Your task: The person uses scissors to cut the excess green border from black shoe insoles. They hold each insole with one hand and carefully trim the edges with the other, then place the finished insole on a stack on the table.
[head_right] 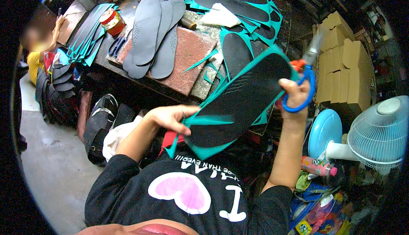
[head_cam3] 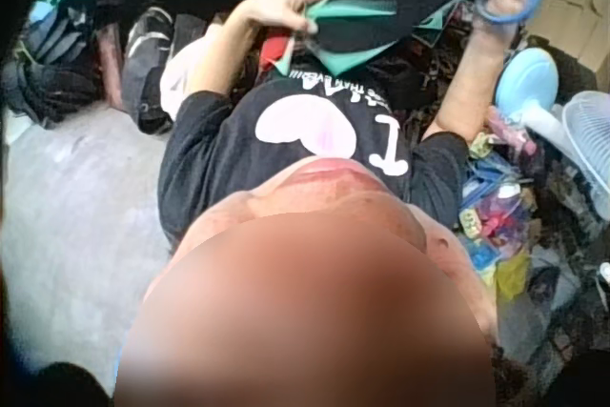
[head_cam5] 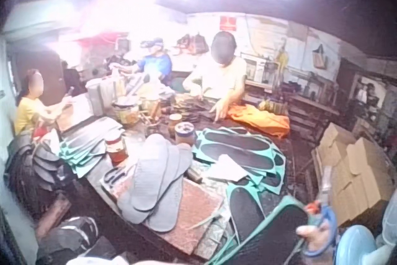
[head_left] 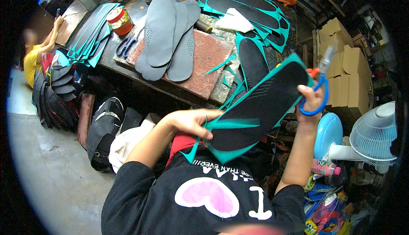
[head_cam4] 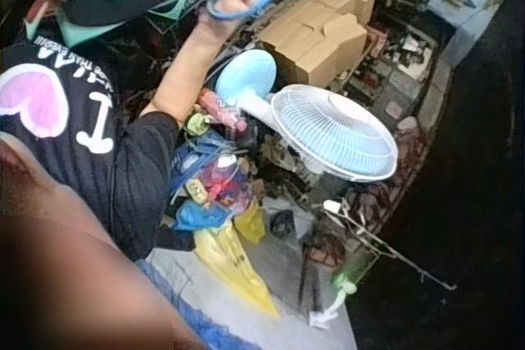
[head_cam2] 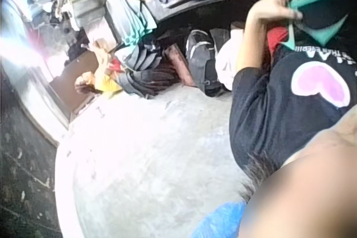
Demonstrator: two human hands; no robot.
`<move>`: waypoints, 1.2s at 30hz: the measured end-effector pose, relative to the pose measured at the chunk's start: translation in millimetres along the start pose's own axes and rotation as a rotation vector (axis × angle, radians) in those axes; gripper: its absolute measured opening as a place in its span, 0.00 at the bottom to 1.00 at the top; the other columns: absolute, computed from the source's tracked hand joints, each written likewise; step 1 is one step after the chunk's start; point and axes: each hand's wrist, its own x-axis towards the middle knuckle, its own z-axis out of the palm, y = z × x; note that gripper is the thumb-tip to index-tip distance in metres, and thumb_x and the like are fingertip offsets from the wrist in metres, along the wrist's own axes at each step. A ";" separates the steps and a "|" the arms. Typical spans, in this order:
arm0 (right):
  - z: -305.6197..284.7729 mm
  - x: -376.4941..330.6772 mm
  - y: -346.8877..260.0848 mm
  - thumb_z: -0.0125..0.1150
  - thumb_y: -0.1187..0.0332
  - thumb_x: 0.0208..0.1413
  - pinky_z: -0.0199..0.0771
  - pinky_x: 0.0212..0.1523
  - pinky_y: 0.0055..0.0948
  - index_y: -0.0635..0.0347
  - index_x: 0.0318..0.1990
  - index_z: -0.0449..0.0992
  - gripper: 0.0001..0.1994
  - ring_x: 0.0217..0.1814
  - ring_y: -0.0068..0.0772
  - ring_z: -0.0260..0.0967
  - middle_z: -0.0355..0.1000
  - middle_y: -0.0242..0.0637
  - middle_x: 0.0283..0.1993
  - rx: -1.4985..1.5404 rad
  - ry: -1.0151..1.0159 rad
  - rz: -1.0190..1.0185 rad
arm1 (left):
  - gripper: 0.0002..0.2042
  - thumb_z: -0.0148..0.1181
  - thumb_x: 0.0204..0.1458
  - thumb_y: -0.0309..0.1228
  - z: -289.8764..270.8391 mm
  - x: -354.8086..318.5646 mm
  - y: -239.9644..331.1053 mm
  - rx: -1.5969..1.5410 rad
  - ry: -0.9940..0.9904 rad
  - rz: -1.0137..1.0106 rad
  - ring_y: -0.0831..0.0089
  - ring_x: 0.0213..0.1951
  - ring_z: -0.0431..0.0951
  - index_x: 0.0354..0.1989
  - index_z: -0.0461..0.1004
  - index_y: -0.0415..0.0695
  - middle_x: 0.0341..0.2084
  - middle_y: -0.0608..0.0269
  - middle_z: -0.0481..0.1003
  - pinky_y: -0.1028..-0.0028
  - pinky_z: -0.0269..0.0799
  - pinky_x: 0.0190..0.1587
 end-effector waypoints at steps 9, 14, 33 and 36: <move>-26.3 -20.5 -18.9 0.56 0.71 0.48 0.80 0.42 0.33 0.63 0.42 0.74 0.12 0.34 0.30 0.76 0.77 0.39 0.35 0.476 0.316 0.022 | 0.41 0.69 0.36 0.47 52.1 -14.9 43.9 1.124 0.125 -0.297 0.54 0.42 0.76 0.58 0.61 0.36 0.41 0.50 0.71 0.62 0.75 0.39; 43.7 -85.6 7.8 0.55 0.76 0.41 0.70 0.14 0.22 0.54 0.53 0.64 0.26 0.14 0.25 0.64 0.71 0.34 0.28 0.163 0.272 0.206 | 0.36 0.61 0.50 0.48 62.0 31.6 45.4 0.284 0.498 -0.153 0.58 0.57 0.67 0.62 0.57 0.36 0.54 0.51 0.67 0.60 0.65 0.56; 38.0 -128.1 36.6 0.61 0.76 0.48 0.64 0.22 0.17 0.59 0.41 0.64 0.14 0.24 0.19 0.64 0.65 0.29 0.26 -0.099 -0.067 0.197 | 0.28 0.62 0.51 0.29 65.8 58.1 35.6 -0.102 0.732 0.097 0.71 0.54 0.67 0.59 0.59 0.36 0.51 0.58 0.70 0.68 0.62 0.58; 27.6 -127.7 35.6 0.63 0.79 0.48 0.64 0.24 0.15 0.62 0.41 0.65 0.15 0.24 0.17 0.65 0.68 0.31 0.27 -0.203 -0.128 0.321 | 0.16 0.57 0.55 0.33 42.8 48.1 45.0 -0.283 0.795 0.192 0.75 0.19 0.76 0.48 0.62 0.40 0.31 0.58 0.75 0.80 0.69 0.15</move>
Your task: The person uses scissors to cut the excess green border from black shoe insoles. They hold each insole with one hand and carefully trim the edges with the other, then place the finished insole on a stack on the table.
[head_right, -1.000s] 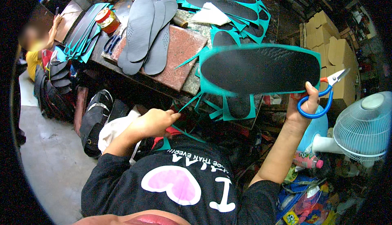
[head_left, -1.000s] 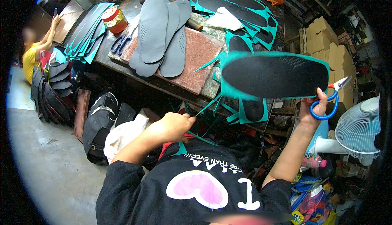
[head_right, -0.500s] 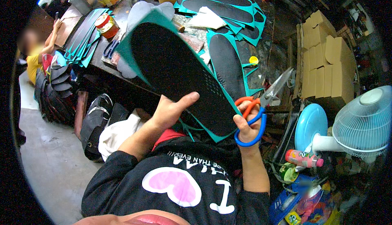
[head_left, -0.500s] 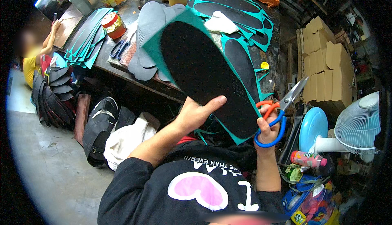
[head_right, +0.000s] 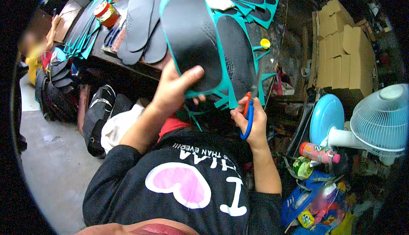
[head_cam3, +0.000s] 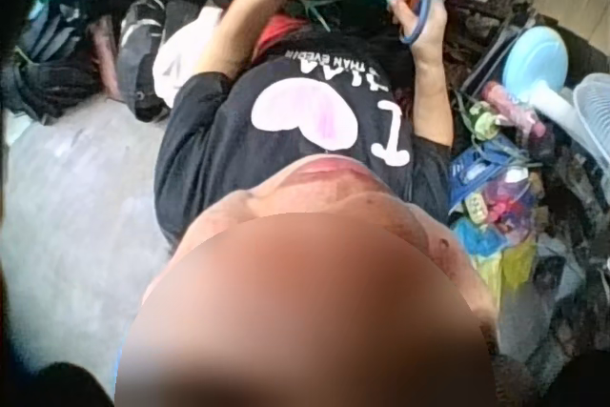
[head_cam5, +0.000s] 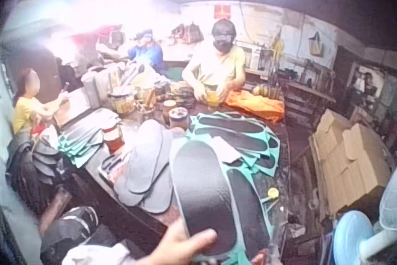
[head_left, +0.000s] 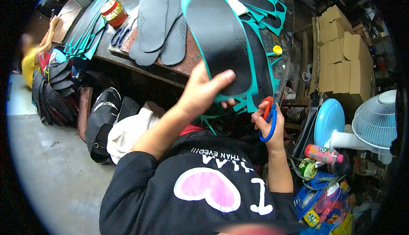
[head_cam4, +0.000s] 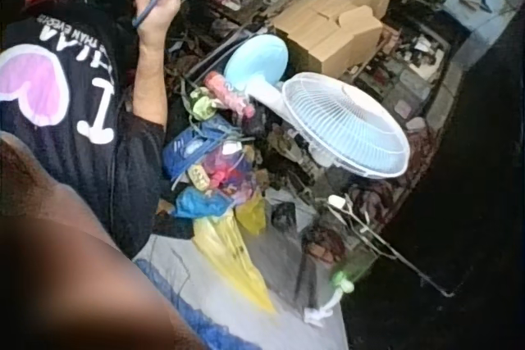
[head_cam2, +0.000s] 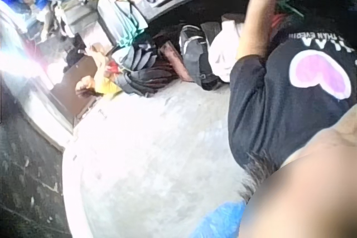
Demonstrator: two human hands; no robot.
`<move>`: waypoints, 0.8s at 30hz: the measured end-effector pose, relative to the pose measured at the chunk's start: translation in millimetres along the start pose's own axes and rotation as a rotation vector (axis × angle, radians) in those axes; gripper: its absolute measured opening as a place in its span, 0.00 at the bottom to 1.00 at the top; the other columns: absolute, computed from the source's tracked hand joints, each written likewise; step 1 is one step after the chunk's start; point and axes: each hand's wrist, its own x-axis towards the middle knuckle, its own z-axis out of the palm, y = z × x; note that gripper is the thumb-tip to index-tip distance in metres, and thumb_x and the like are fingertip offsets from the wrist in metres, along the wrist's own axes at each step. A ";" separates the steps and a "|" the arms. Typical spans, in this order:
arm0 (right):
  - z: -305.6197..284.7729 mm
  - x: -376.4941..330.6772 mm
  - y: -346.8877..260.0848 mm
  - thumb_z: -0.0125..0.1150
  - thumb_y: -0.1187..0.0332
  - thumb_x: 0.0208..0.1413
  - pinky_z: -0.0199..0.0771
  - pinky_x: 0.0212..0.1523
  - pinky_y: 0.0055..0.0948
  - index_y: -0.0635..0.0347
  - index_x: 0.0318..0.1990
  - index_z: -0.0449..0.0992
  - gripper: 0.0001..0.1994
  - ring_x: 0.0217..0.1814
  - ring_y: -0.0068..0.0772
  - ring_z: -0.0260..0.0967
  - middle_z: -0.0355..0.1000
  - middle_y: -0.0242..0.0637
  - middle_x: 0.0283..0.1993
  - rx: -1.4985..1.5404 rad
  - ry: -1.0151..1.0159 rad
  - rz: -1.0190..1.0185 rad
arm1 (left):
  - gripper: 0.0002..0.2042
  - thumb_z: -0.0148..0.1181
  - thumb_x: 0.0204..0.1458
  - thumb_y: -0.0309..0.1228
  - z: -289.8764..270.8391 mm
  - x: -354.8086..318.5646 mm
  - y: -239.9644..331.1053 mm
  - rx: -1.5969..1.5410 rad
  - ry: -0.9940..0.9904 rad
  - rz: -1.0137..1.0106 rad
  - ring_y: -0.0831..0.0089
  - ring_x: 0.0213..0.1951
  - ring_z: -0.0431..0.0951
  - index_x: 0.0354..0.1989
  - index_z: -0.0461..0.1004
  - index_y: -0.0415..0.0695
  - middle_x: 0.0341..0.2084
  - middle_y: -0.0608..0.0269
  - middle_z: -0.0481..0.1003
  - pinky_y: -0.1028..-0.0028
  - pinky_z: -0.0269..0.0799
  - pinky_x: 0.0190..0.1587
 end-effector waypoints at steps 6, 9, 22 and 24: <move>-11.6 -16.2 3.2 0.43 0.23 0.42 0.64 0.31 0.18 0.69 0.53 0.65 0.50 0.28 0.20 0.66 0.66 0.31 0.27 0.015 -0.413 0.163 | 0.22 0.61 0.51 0.27 -1.7 11.0 3.0 0.069 0.090 0.000 0.73 0.23 0.78 0.52 0.58 0.41 0.33 0.58 0.75 0.81 0.71 0.18; -9.8 -15.2 2.7 0.41 0.25 0.46 0.67 0.31 0.24 0.69 0.53 0.65 0.48 0.28 0.24 0.65 0.67 0.33 0.29 -0.075 -0.450 0.023 | 0.22 0.60 0.52 0.26 4.8 7.7 -5.4 0.067 0.066 -0.023 0.73 0.23 0.78 0.53 0.58 0.41 0.33 0.58 0.75 0.81 0.71 0.18; -0.1 -23.9 -10.4 0.46 0.23 0.37 0.59 0.18 0.15 0.67 0.41 0.67 0.47 0.16 0.17 0.59 0.62 0.28 0.17 0.212 -0.492 0.193 | 0.18 0.59 0.52 0.26 9.0 1.8 -16.4 -0.047 0.023 0.044 0.75 0.22 0.77 0.50 0.62 0.39 0.30 0.59 0.75 0.80 0.73 0.19; -2.7 -24.9 -11.5 0.48 0.24 0.38 0.57 0.14 0.15 0.66 0.39 0.67 0.44 0.12 0.16 0.56 0.60 0.27 0.14 0.226 -0.475 0.218 | 0.18 0.59 0.52 0.26 7.2 2.0 -14.9 -0.041 0.013 0.023 0.75 0.22 0.77 0.49 0.62 0.39 0.30 0.59 0.75 0.80 0.73 0.19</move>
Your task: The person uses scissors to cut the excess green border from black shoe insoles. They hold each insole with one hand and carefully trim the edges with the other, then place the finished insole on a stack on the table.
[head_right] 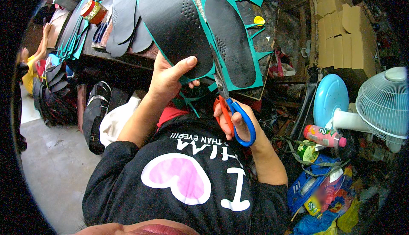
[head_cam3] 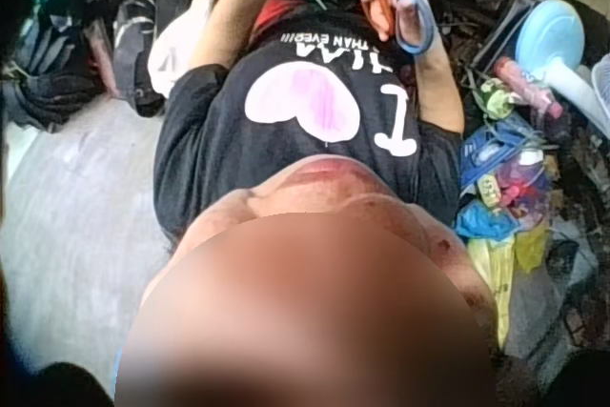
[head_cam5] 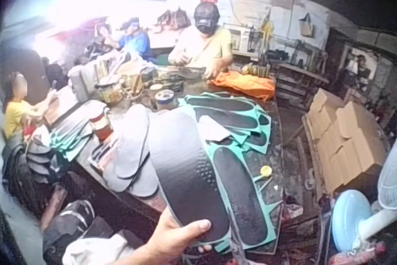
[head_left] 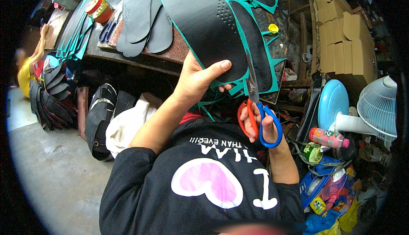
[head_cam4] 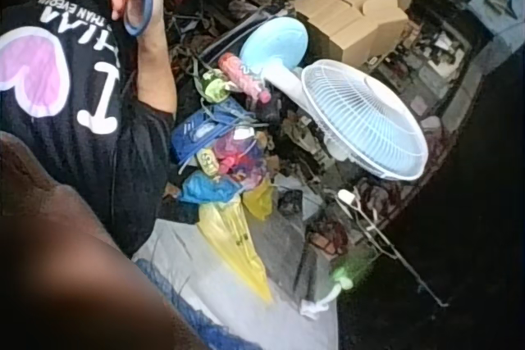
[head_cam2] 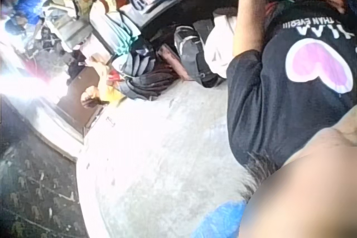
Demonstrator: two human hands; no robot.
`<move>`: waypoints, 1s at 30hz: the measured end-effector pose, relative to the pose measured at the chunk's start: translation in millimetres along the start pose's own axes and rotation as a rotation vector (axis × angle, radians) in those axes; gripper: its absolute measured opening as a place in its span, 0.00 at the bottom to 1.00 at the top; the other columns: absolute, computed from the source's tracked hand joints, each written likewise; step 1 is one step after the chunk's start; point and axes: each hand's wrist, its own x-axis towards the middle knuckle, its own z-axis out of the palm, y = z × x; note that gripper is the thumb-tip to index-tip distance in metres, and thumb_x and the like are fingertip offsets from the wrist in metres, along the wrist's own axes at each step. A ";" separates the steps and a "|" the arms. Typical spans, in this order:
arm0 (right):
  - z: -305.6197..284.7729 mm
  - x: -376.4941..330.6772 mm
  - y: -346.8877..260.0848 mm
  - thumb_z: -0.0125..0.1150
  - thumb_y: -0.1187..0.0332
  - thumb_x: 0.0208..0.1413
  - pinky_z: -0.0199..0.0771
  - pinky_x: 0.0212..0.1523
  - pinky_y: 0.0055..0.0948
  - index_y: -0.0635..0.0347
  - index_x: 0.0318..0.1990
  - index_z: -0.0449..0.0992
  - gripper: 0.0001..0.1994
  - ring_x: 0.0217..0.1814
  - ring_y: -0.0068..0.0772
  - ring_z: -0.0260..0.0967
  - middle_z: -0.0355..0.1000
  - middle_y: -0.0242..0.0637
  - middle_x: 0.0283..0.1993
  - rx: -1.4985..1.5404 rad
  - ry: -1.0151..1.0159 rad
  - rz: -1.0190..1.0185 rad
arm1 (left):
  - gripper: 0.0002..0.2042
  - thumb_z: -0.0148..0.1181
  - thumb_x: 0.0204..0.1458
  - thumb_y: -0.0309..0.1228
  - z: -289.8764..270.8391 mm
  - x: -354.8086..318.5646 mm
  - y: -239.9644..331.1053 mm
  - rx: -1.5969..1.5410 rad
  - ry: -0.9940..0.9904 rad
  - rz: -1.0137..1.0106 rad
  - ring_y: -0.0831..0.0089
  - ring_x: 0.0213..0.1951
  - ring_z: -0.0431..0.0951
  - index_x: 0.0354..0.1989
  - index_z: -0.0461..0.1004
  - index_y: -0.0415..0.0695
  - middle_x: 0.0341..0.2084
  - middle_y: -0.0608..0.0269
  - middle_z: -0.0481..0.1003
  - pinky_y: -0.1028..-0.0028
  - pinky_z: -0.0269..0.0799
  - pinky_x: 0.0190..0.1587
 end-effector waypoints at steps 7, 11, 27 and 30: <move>5.1 4.3 5.4 0.38 0.20 0.36 0.58 0.18 0.12 0.66 0.43 0.65 0.50 0.15 0.16 0.60 0.62 0.26 0.19 -0.019 -0.032 -0.053 | 0.18 0.59 0.52 0.26 5.2 -5.1 -2.1 -0.001 -0.015 -0.029 0.76 0.21 0.77 0.50 0.61 0.40 0.29 0.59 0.75 0.80 0.73 0.19; 2.9 3.0 3.7 0.44 0.22 0.38 0.59 0.18 0.15 0.66 0.40 0.66 0.47 0.15 0.16 0.59 0.61 0.27 0.16 -0.011 -0.018 -0.054 | 0.19 0.60 0.52 0.26 6.8 -8.5 -1.4 -0.021 -0.012 -0.047 0.76 0.20 0.76 0.50 0.61 0.40 0.28 0.59 0.75 0.81 0.72 0.19; 4.2 4.4 3.8 0.38 0.20 0.37 0.55 0.12 0.13 0.66 0.40 0.64 0.48 0.10 0.16 0.55 0.58 0.24 0.13 -0.071 0.079 0.023 | 0.27 0.66 0.47 0.29 -1.5 -10.6 -2.6 0.126 -0.136 -0.115 0.72 0.33 0.77 0.55 0.61 0.38 0.39 0.58 0.74 0.77 0.74 0.30; 1.0 2.6 3.1 0.39 0.22 0.40 0.54 0.11 0.13 0.65 0.38 0.65 0.45 0.09 0.16 0.54 0.58 0.25 0.12 -0.125 0.098 0.022 | 0.31 0.67 0.45 0.29 -9.3 4.3 -0.7 -0.116 0.010 0.043 0.68 0.49 0.72 0.58 0.59 0.38 0.48 0.58 0.71 0.69 0.67 0.53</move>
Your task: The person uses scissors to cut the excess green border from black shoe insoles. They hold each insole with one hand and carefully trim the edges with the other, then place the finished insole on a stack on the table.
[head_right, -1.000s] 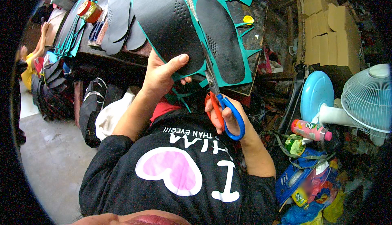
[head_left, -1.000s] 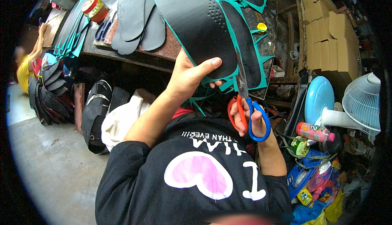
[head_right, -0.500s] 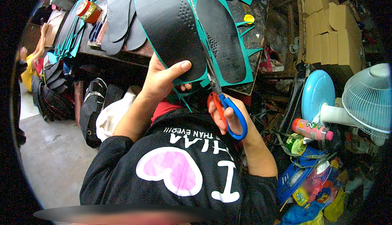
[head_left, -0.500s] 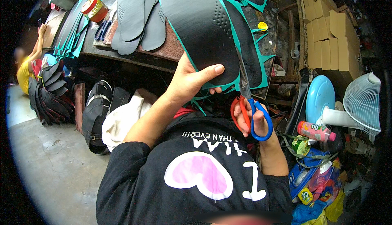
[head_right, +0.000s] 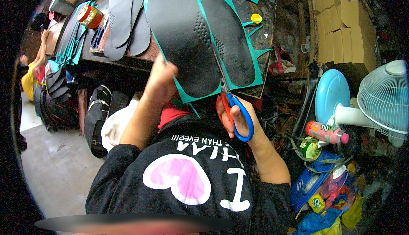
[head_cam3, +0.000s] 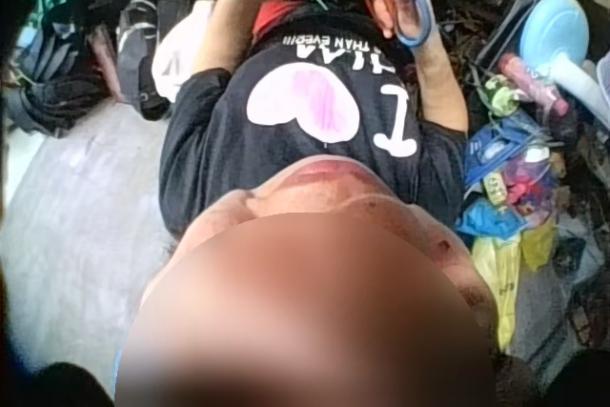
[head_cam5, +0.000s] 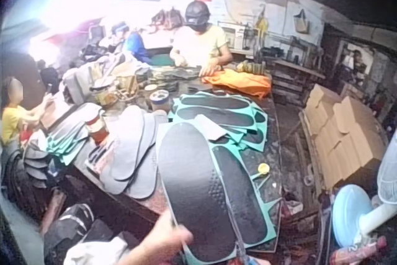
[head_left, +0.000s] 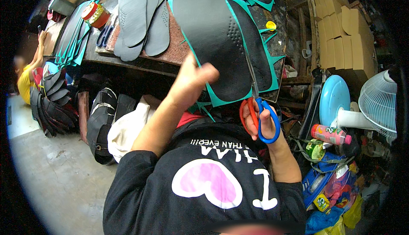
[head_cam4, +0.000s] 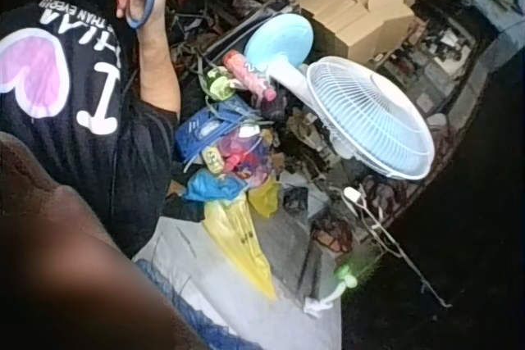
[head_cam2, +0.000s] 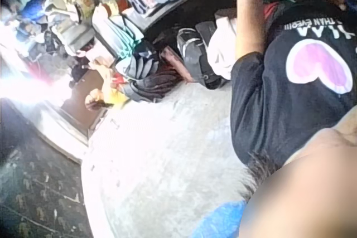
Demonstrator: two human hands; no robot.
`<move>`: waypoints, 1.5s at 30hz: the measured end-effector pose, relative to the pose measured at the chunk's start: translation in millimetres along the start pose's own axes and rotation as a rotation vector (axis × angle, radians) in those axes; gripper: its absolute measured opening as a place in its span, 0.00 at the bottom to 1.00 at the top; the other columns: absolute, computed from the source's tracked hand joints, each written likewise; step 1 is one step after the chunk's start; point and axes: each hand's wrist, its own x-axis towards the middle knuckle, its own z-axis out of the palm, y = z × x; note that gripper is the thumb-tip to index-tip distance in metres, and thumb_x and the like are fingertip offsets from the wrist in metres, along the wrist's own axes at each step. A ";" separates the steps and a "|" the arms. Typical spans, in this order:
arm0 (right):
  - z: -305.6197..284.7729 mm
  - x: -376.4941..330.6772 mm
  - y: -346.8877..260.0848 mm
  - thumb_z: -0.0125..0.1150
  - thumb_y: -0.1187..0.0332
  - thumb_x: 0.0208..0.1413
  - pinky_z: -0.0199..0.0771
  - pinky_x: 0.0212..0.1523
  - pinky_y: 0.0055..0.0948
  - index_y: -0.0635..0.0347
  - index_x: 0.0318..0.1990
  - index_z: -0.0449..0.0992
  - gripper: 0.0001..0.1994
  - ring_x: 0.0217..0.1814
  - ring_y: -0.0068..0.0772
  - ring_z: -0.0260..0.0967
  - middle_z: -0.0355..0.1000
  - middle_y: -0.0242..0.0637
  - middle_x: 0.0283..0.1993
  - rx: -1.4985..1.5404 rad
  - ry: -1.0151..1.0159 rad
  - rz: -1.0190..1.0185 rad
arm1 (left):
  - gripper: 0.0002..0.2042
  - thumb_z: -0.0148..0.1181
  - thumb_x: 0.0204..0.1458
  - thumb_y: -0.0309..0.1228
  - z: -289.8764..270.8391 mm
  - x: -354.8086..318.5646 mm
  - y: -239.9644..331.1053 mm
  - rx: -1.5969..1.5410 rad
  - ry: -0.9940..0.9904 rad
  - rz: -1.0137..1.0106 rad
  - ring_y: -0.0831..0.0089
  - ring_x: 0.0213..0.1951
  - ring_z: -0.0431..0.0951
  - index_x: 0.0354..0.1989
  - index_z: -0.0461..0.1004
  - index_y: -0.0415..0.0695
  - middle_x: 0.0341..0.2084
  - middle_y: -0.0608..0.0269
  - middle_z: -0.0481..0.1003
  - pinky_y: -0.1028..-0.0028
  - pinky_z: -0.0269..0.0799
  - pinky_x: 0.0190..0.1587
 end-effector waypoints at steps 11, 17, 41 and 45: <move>6.8 8.7 -2.0 0.36 0.22 0.43 0.57 0.18 0.18 0.66 0.40 0.68 0.46 0.16 0.21 0.59 0.63 0.29 0.17 0.134 -0.074 -0.122 | 0.24 0.61 0.49 0.22 10.0 -4.7 -20.9 0.223 0.080 0.168 0.69 0.47 0.73 0.56 0.61 0.39 0.47 0.58 0.72 0.69 0.68 0.51; -0.3 1.7 -3.1 0.37 0.23 0.44 0.55 0.16 0.16 0.67 0.41 0.67 0.46 0.13 0.20 0.58 0.60 0.28 0.13 0.108 -0.076 -0.080 | 0.25 0.62 0.51 0.25 4.2 -4.2 -14.1 0.184 0.051 0.095 0.71 0.48 0.72 0.56 0.60 0.38 0.47 0.59 0.71 0.71 0.66 0.53; -6.9 5.4 -3.9 0.45 0.25 0.44 0.60 0.13 0.19 0.62 0.33 0.68 0.40 0.12 0.22 0.61 0.60 0.29 0.13 0.066 0.074 -0.028 | 0.29 0.65 0.48 0.27 0.4 -10.1 -0.6 0.076 -0.079 -0.084 0.69 0.48 0.73 0.58 0.58 0.39 0.48 0.58 0.71 0.69 0.69 0.51; -11.3 7.6 -7.3 0.45 0.28 0.48 0.68 0.27 0.22 0.64 0.39 0.69 0.39 0.25 0.24 0.66 0.67 0.33 0.24 -0.043 0.023 -0.023 | 0.27 0.63 0.49 0.26 -1.9 9.5 8.7 0.006 0.121 0.076 0.67 0.44 0.76 0.57 0.59 0.38 0.45 0.55 0.72 0.69 0.73 0.47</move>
